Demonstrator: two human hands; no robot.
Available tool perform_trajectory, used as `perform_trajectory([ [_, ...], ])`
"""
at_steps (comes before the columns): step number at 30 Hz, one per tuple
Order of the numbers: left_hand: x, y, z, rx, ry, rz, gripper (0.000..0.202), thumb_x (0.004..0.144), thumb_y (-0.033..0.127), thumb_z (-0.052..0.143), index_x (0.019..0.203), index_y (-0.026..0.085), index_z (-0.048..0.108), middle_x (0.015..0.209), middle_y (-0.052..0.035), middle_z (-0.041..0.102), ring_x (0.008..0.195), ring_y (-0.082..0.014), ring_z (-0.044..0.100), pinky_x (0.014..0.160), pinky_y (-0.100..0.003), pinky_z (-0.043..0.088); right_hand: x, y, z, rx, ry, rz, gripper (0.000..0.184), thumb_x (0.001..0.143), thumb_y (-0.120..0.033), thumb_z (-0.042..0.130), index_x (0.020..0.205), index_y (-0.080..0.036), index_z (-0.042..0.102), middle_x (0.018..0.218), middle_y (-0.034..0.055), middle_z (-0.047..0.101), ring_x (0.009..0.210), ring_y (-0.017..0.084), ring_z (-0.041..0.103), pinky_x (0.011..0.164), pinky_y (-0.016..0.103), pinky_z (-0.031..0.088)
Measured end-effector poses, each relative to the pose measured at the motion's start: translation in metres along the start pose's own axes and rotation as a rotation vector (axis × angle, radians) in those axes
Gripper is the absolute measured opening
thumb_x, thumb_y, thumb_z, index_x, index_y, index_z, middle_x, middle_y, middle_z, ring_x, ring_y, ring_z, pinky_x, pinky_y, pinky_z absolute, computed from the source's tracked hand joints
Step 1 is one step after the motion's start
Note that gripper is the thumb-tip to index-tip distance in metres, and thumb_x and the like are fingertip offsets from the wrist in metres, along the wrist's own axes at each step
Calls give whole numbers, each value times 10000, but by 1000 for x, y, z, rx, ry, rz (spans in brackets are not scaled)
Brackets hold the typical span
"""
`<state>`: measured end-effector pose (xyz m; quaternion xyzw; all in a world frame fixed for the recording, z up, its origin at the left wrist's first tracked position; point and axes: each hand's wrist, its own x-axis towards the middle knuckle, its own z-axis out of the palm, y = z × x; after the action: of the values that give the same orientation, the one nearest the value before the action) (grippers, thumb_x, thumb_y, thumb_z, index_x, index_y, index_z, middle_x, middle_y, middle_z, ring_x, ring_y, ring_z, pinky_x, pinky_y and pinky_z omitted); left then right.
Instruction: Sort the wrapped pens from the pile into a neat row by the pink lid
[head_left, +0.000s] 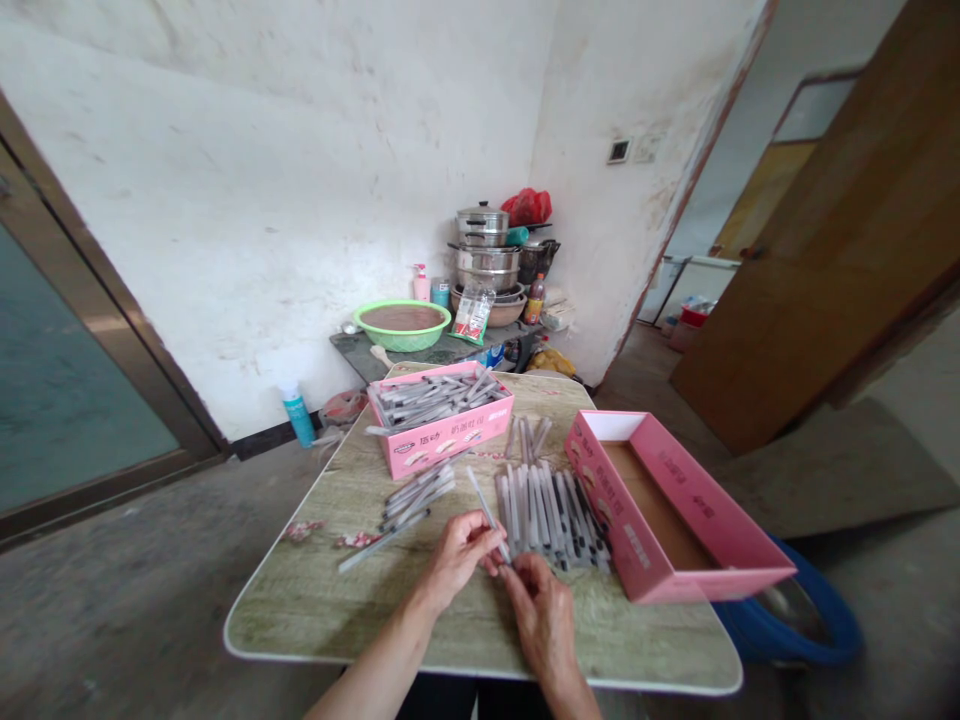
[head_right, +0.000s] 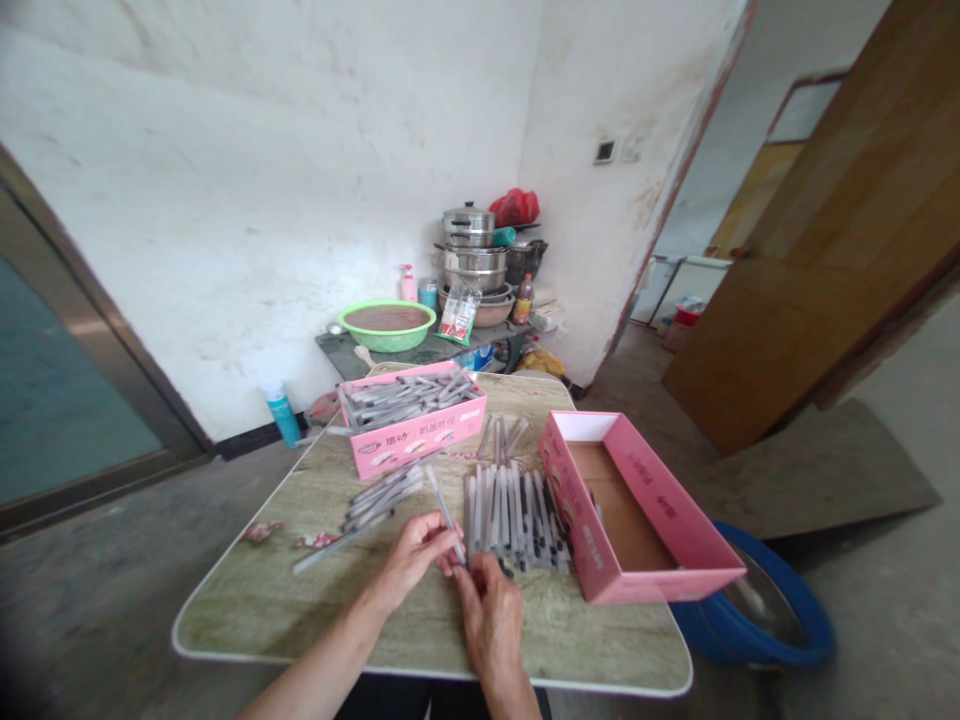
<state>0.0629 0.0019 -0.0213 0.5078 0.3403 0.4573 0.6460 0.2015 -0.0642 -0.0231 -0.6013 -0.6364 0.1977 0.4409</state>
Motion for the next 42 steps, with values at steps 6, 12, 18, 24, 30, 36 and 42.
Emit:
perform_trajectory([
  [6, 2, -1, -2, -24, 39, -1, 365, 761, 460, 668, 848, 109, 619, 655, -47, 652, 545, -140, 611, 479, -225, 493, 1, 0, -1, -73, -70, -88, 373, 949, -400, 371, 824, -186, 649, 662, 37, 661, 575, 147, 619, 560, 201, 413],
  [12, 3, -2, -3, -41, 75, -2, 371, 757, 461, 671, 845, 107, 601, 633, -39, 638, 529, -133, 608, 469, -214, 488, -2, 0, 0, -105, -39, -80, 269, 893, -350, 462, 736, -184, 605, 578, -16, 577, 494, 112, 525, 502, 191, 351],
  [18, 0, 3, -3, -56, 113, 12, 373, 795, 492, 614, 872, 132, 560, 685, -42, 660, 536, -138, 625, 470, -224, 501, -3, 0, -1, -102, -21, -104, 284, 868, -325, 445, 679, -176, 595, 536, -20, 516, 481, 114, 471, 497, 204, 332],
  [24, -1, 6, -1, -66, 110, -4, 392, 789, 530, 600, 880, 154, 530, 713, -43, 672, 541, -147, 634, 444, -213, 478, -2, -2, -2, -42, -21, -89, 312, 888, -341, 409, 765, -172, 642, 586, 7, 591, 496, 127, 526, 503, 211, 369],
  [30, -1, 6, -2, -75, 133, 25, 383, 811, 511, 580, 904, 147, 507, 722, -55, 673, 558, -152, 645, 473, -232, 505, -2, -1, -3, 1, 23, -90, 320, 907, -361, 414, 892, -167, 667, 702, 35, 669, 549, 132, 595, 541, 203, 437],
  [36, 0, 5, -1, -57, 79, -33, 386, 778, 544, 602, 870, 175, 531, 709, -38, 668, 548, -163, 635, 490, -257, 503, -2, 3, 0, -88, 1, -104, 296, 905, -352, 422, 787, -174, 627, 584, -2, 595, 489, 116, 536, 507, 193, 390],
  [42, 3, 9, -8, -88, 325, 92, 369, 770, 550, 608, 813, 190, 541, 715, -17, 635, 502, -130, 557, 453, -241, 444, -8, 6, -1, -186, -12, -108, 237, 852, -296, 434, 702, -185, 579, 536, -20, 537, 470, 115, 502, 497, 203, 339],
])
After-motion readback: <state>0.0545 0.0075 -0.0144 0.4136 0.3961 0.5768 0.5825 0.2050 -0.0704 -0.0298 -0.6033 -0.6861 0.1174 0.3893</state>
